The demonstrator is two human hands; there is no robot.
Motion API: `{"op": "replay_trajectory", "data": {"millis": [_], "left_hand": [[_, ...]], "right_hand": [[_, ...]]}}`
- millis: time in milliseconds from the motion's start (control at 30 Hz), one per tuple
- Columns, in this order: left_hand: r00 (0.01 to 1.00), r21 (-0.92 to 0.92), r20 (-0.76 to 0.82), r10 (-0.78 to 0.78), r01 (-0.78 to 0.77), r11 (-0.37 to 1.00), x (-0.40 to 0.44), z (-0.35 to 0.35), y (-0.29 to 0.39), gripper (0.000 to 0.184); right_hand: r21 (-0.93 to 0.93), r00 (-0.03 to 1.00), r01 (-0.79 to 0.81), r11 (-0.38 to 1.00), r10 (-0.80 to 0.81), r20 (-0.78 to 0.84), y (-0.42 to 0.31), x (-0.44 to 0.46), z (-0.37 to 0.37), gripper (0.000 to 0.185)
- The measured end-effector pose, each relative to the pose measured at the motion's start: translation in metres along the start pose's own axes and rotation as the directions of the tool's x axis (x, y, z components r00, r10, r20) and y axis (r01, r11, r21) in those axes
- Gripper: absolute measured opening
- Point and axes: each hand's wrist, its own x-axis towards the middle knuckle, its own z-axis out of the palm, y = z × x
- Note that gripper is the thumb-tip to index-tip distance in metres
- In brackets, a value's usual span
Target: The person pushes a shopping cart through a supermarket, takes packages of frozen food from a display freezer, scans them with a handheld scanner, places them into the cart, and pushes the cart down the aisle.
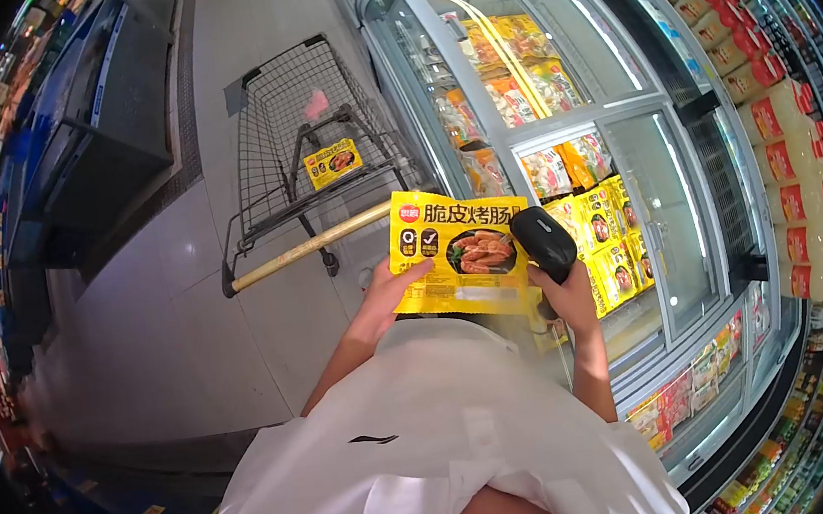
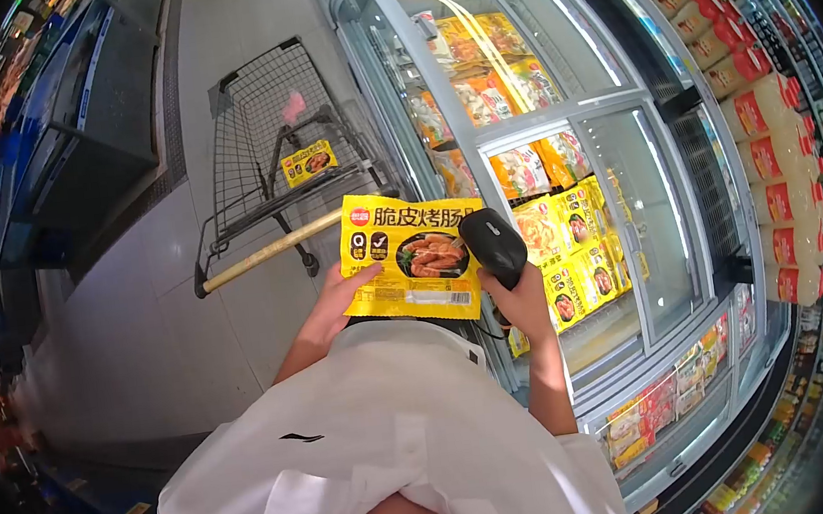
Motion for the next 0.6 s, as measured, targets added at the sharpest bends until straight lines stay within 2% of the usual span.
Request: {"op": "replay_trajectory", "data": {"millis": [33, 100, 167, 200, 267, 400, 467, 600], "left_hand": [[0.992, -0.027, -0.066, 0.105, -0.107, 0.994, -0.009, -0.022, 0.009, 0.035], [0.957, -0.096, -0.167, 0.236, -0.254, 0.962, -0.014, -0.068, 0.036, 0.033], [0.897, 0.002, -0.304, 0.321, -0.336, 0.942, -0.024, -0.108, 0.076, 0.033], [0.889, -0.012, -0.318, 0.328, -0.35, 0.937, -0.023, -0.127, 0.092, 0.033], [0.802, 0.052, -0.43, 0.415, -0.437, 0.898, -0.018, -0.17, 0.119, 0.032], [0.809, -0.063, -0.414, 0.417, -0.483, 0.873, -0.025, -0.237, 0.16, 0.031], [0.747, -0.016, -0.471, 0.469, -0.539, 0.842, -0.024, -0.245, 0.168, 0.028], [0.765, -0.141, -0.477, 0.433, -0.553, 0.821, -0.032, -0.259, 0.175, 0.027]], "right_hand": [[-0.014, 1.0, 0.009, 1.0, -0.009, 0.025, -0.015, 0.007, 0.027, 0.023], [0.178, 1.0, -0.006, 0.984, 0.004, 0.011, -0.05, 0.024, 0.078, 0.018], [0.117, 1.0, -0.001, 0.993, -0.001, 0.015, -0.068, 0.041, 0.12, 0.015], [0.2, 0.999, -0.05, 0.979, 0.051, 0.001, -0.082, 0.048, 0.138, 0.016], [0.303, 0.994, -0.109, 0.947, 0.108, 0.022, -0.111, 0.058, 0.18, 0.018], [0.159, 0.975, -0.081, 0.984, 0.045, 0.217, -0.146, 0.057, 0.246, 0.017], [0.153, 0.958, -0.105, 0.983, 0.058, 0.281, -0.15, 0.059, 0.266, 0.017], [0.085, 0.907, -0.124, 0.989, 0.078, 0.414, -0.155, 0.064, 0.305, 0.019]]}}
